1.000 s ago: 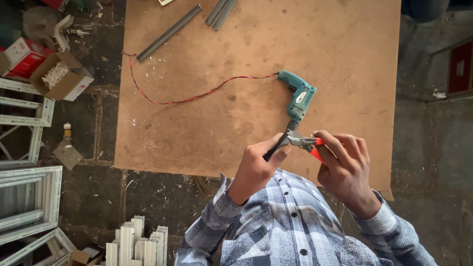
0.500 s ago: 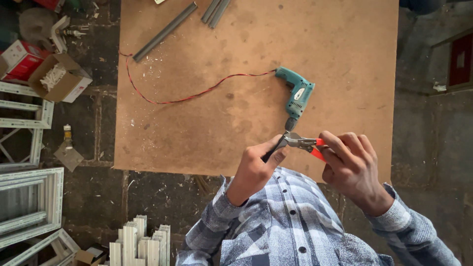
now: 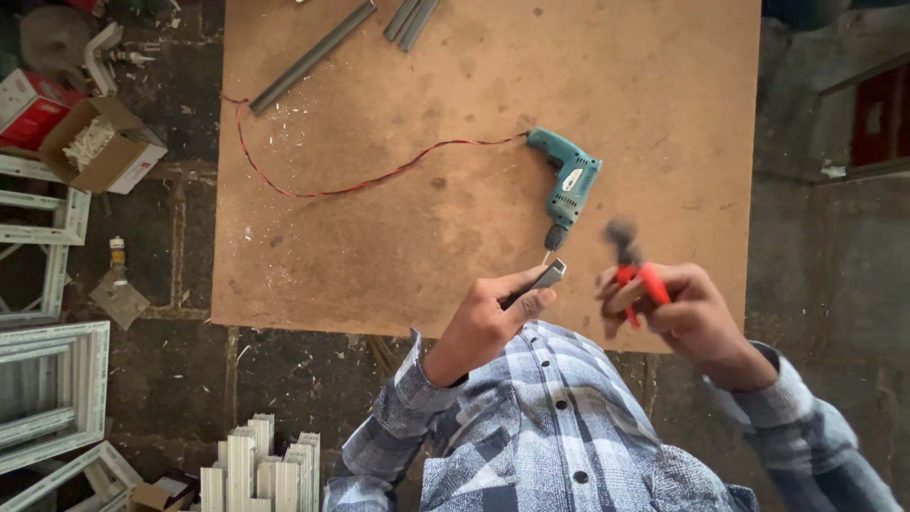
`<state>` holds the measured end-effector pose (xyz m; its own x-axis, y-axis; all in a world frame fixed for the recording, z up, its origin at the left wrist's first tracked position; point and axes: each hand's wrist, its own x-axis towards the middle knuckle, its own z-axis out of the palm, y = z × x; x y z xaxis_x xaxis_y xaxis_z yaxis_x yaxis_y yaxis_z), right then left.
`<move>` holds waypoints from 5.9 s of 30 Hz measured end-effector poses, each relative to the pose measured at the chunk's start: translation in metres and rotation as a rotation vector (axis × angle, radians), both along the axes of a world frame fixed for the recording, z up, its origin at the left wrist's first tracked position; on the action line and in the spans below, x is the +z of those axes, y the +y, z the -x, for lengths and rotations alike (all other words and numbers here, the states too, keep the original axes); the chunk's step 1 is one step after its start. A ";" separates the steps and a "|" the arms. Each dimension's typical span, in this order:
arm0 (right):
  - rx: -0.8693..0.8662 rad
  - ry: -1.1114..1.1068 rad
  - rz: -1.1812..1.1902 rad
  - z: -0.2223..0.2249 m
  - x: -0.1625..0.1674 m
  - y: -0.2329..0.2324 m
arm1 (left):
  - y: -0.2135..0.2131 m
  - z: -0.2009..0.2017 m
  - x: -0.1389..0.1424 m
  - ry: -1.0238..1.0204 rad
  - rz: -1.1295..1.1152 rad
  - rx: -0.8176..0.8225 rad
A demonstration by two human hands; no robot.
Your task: The person holds a grey rectangular metal strip in one hand and red-handled end-cutting pliers in the other, repeatedly clipping small pieces off the ends of the strips over a workbench. They reposition each strip between cuts and set finished pieces on the bench.
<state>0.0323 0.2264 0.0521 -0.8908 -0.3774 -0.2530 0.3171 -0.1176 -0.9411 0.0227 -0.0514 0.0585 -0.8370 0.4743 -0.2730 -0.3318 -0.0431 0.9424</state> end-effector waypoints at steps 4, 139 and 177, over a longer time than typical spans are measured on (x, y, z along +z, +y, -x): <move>-0.154 -0.055 0.232 -0.008 -0.003 -0.003 | 0.002 -0.002 -0.004 0.053 0.066 0.020; 0.056 0.347 -0.298 -0.034 0.003 -0.028 | -0.001 0.011 0.010 1.047 0.345 0.087; -0.559 -0.109 0.502 -0.076 -0.064 0.026 | -0.079 0.010 -0.003 1.007 0.725 0.653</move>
